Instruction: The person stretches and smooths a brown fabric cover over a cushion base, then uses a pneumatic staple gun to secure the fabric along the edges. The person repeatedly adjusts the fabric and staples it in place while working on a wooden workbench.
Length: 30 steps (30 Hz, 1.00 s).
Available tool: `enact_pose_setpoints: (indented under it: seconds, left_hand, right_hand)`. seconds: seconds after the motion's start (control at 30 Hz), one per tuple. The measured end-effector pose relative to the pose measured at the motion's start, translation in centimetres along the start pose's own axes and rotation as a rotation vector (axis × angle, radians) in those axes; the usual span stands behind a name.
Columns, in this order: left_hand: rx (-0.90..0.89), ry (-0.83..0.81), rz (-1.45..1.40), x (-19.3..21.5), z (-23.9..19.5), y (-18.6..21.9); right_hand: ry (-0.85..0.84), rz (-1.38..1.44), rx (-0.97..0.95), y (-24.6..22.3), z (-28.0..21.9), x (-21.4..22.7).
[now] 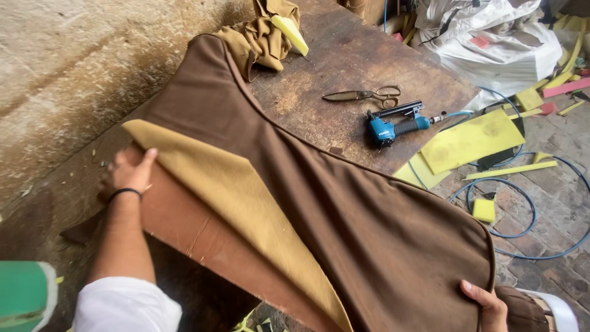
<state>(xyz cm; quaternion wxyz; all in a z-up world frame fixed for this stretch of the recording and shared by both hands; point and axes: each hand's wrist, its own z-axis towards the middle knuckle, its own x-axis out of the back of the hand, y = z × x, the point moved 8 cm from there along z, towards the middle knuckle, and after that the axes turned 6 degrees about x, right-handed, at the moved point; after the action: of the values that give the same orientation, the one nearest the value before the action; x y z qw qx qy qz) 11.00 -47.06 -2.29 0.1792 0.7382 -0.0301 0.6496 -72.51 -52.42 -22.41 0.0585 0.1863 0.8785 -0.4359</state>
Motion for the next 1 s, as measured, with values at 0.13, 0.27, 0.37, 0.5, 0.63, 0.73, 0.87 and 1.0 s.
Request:
enact_pose_setpoints:
  seconds: [0.13, 0.27, 0.37, 0.5, 0.63, 0.73, 0.87, 1.0]
  left_hand:
    - [0.027, 0.048, -0.026, -0.2, 0.4, -4.1]
    - [0.188, -0.072, -0.289, -0.6, -3.9, -10.4]
    - [0.338, -0.02, -0.507, -0.9, -7.8, -18.6]
    - [0.474, 0.135, -0.164, -0.3, -11.2, -28.0]
    - [0.431, 0.384, -0.085, 2.4, -15.0, -25.8]
    - [-0.011, 0.423, -0.291, 3.3, -20.0, -13.7]
    - [-0.802, 0.025, -0.195, -2.0, -28.8, 8.7]
    - [-0.622, -0.315, 0.141, -3.8, -31.3, 11.9]
  right_hand:
    - [-0.097, -0.097, -0.175, -1.6, 2.5, -0.6]
    - [-0.208, -0.187, -0.092, -8.7, 6.1, -4.4]
    - [-0.327, -0.348, -0.063, -13.1, 8.3, -10.6]
    - [-0.584, -0.408, -0.137, -14.6, 11.4, -22.6]
    - [-0.88, -0.444, 0.028, -15.5, 16.0, -34.6]
    - [-0.961, -0.443, -0.066, -14.3, 18.1, -38.8]
    - [-0.867, -0.509, -0.058, -14.8, 19.7, -39.2]
    - [-0.916, -0.382, 0.028, -15.8, 18.4, -38.3]
